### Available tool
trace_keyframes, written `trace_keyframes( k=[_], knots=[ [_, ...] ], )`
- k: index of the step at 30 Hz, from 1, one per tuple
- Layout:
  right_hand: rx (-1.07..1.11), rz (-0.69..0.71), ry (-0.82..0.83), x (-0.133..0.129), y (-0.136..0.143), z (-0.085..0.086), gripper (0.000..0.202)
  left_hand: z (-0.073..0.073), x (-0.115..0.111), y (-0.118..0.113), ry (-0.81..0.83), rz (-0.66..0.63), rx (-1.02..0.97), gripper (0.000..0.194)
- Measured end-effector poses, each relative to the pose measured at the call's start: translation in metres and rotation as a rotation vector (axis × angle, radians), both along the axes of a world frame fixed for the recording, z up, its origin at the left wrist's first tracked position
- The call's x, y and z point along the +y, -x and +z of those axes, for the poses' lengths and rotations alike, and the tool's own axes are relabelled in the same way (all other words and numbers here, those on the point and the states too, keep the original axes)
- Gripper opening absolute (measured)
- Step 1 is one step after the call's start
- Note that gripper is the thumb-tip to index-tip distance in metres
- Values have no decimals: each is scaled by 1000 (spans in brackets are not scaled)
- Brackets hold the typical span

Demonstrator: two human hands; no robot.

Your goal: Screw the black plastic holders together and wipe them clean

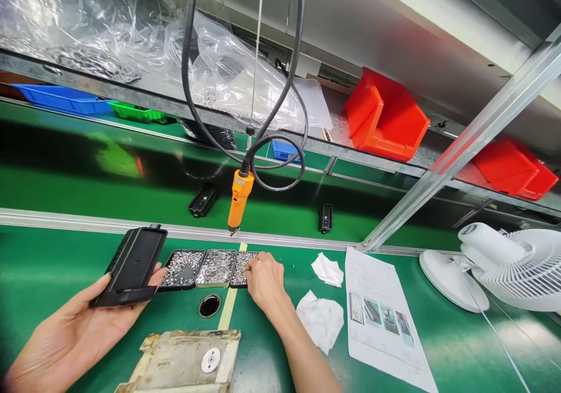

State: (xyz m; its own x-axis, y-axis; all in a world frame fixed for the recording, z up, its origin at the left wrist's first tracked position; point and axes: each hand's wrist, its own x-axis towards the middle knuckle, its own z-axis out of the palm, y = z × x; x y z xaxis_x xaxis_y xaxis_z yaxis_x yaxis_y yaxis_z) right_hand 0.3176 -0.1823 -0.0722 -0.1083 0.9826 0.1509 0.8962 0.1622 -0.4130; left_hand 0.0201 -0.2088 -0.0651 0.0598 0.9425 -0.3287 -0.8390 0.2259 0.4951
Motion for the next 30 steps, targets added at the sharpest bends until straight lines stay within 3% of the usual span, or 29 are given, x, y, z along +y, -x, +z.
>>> trace_keyframes(
  k=[6, 12, 16, 19, 22, 26, 30],
  knots=[
    [-53, 29, -2, -1, -3, 3, 13, -3, 1, -7, -26, -59, 103, 67],
    [66, 33, -85, -4, -7, 7, 8, 1, -3, -10, -74, -66, 79, 62],
    [214, 100, -119, -46, -2, 19, 15, 4, -3, -9, -64, -51, 81, 60],
    [297, 278, -114, -94, 3, 24, 15, 6, -4, -9, -67, -55, 84, 58],
    [320, 451, -213, -127, 4, 18, 7, 9, -5, -12, -55, -64, 71, 55],
    [250, 510, -317, -133, 1, 6, 22, 14, -7, -15, -39, -74, 67, 53],
    [187, 533, -369, -128, 1, 9, 27, 15, -7, -16, -33, -60, 81, 53]
  ],
)
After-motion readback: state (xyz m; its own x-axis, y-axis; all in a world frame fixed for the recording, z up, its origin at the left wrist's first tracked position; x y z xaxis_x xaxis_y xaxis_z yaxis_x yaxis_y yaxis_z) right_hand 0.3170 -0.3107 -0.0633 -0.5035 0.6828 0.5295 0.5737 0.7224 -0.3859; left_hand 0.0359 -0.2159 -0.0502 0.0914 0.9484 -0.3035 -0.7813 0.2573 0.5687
